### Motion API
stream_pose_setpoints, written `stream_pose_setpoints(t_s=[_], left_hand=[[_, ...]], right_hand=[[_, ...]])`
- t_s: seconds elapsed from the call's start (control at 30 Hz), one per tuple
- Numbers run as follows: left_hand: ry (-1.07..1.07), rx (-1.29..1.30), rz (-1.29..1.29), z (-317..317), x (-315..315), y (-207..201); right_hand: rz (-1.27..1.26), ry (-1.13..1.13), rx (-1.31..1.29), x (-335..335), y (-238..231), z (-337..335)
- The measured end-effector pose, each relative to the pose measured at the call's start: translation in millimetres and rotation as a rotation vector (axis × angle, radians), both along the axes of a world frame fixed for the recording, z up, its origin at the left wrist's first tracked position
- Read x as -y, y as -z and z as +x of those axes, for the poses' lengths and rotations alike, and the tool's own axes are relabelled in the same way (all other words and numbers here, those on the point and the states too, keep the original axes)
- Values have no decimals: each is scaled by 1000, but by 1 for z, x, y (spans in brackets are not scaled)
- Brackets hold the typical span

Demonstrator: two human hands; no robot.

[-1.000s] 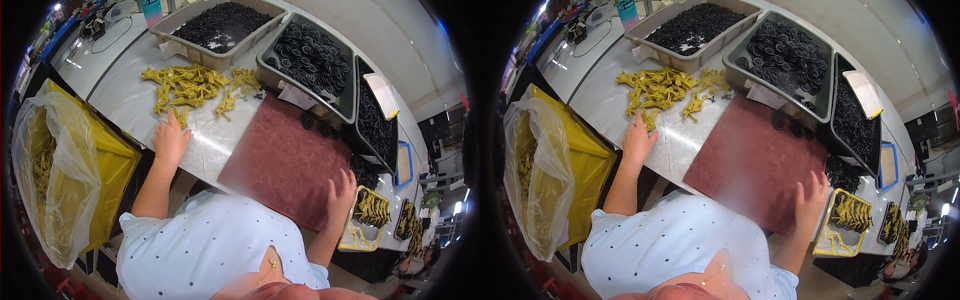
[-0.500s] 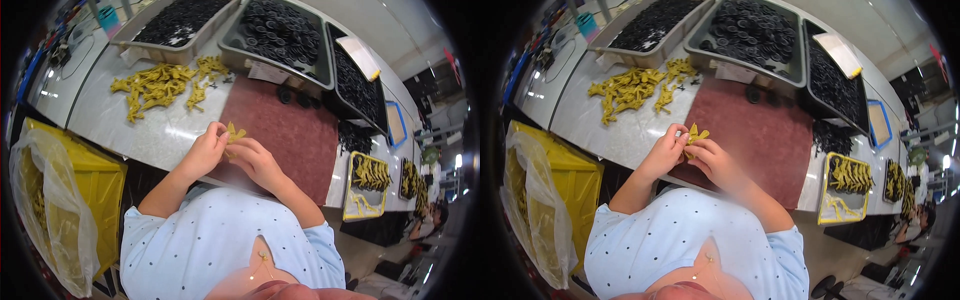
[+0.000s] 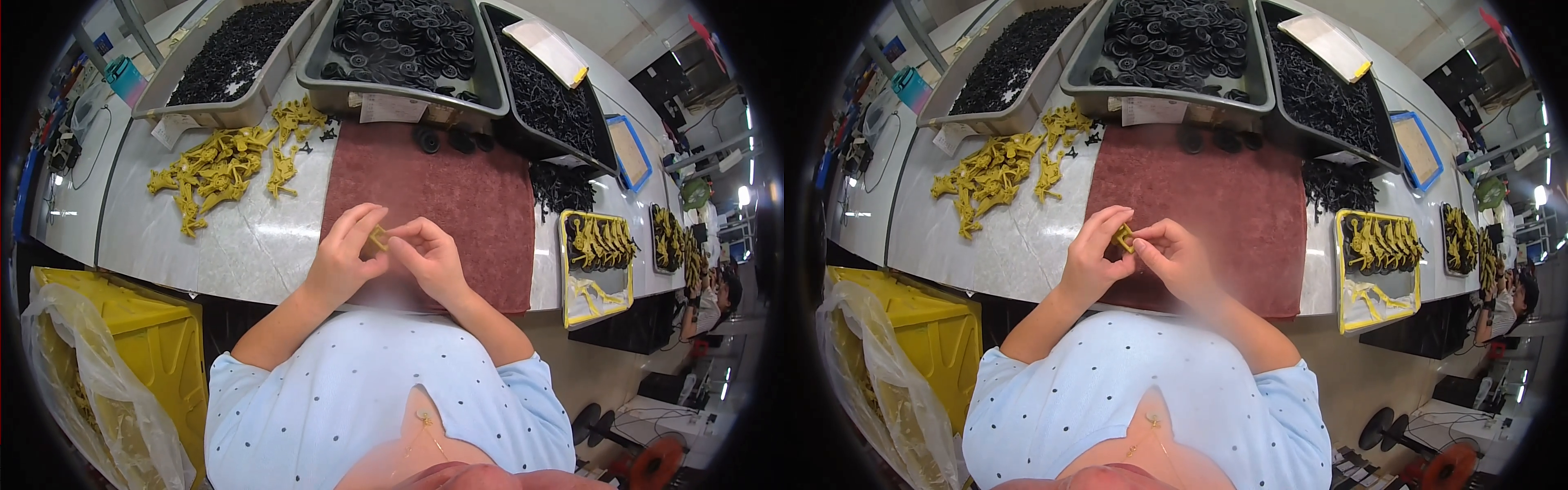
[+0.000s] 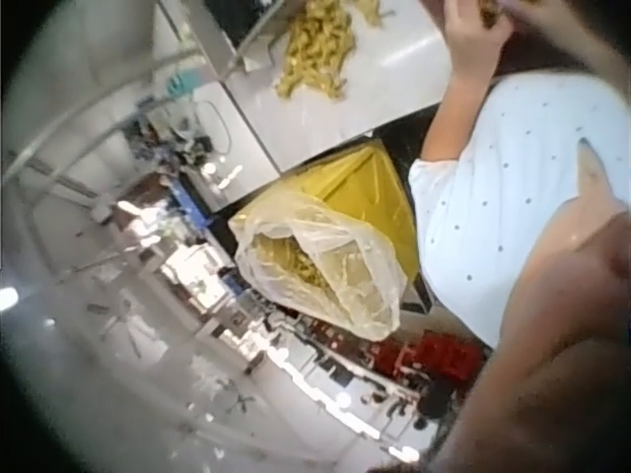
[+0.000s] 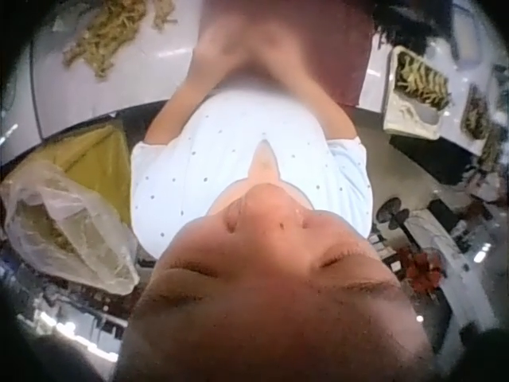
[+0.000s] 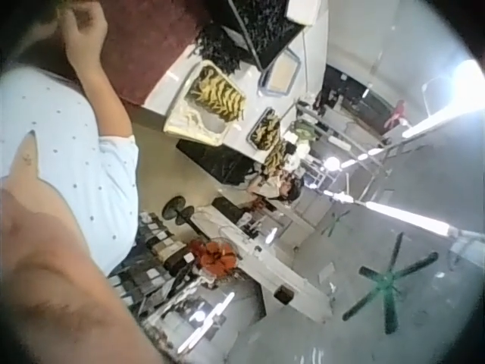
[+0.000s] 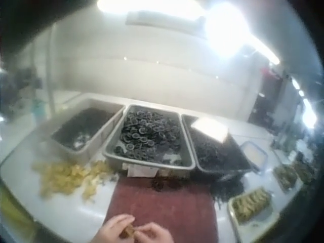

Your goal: The person assembles toy motorcycles by attaching wheels and handlebars to the frames by hand, fitting the parts together, and placing completed motorcycles onto a tray.

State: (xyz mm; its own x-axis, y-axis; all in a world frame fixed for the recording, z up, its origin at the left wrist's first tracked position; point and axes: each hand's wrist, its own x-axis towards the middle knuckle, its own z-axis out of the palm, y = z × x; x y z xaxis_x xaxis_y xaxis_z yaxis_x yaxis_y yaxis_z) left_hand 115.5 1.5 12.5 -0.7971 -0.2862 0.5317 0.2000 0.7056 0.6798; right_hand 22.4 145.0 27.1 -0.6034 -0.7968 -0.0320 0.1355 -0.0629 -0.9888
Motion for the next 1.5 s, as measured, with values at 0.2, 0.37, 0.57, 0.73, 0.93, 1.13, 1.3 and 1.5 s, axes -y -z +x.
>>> stream_pose_setpoints(t_s=[0.2,0.37,0.57,0.73,0.93,1.13,1.3,1.5], left_hand=[[-35,-161,-128,-4,3,6],[2,-156,-84,-4,8,6],[47,-155,21,-5,13,9],[66,-161,86,-3,15,11],[73,-196,136,-3,19,15],[-13,-218,85,0,19,18],[-99,-175,125,3,16,20],[-241,-434,763,10,57,1]], right_hand=[[-87,20,105,1,13,2],[-67,-4,267,2,13,4],[-202,-34,460,8,12,7],[-209,-49,477,10,11,9],[-246,-83,480,14,5,10],[-215,-77,456,19,3,14],[-138,-8,379,25,0,16],[-162,252,553,16,37,-15]])
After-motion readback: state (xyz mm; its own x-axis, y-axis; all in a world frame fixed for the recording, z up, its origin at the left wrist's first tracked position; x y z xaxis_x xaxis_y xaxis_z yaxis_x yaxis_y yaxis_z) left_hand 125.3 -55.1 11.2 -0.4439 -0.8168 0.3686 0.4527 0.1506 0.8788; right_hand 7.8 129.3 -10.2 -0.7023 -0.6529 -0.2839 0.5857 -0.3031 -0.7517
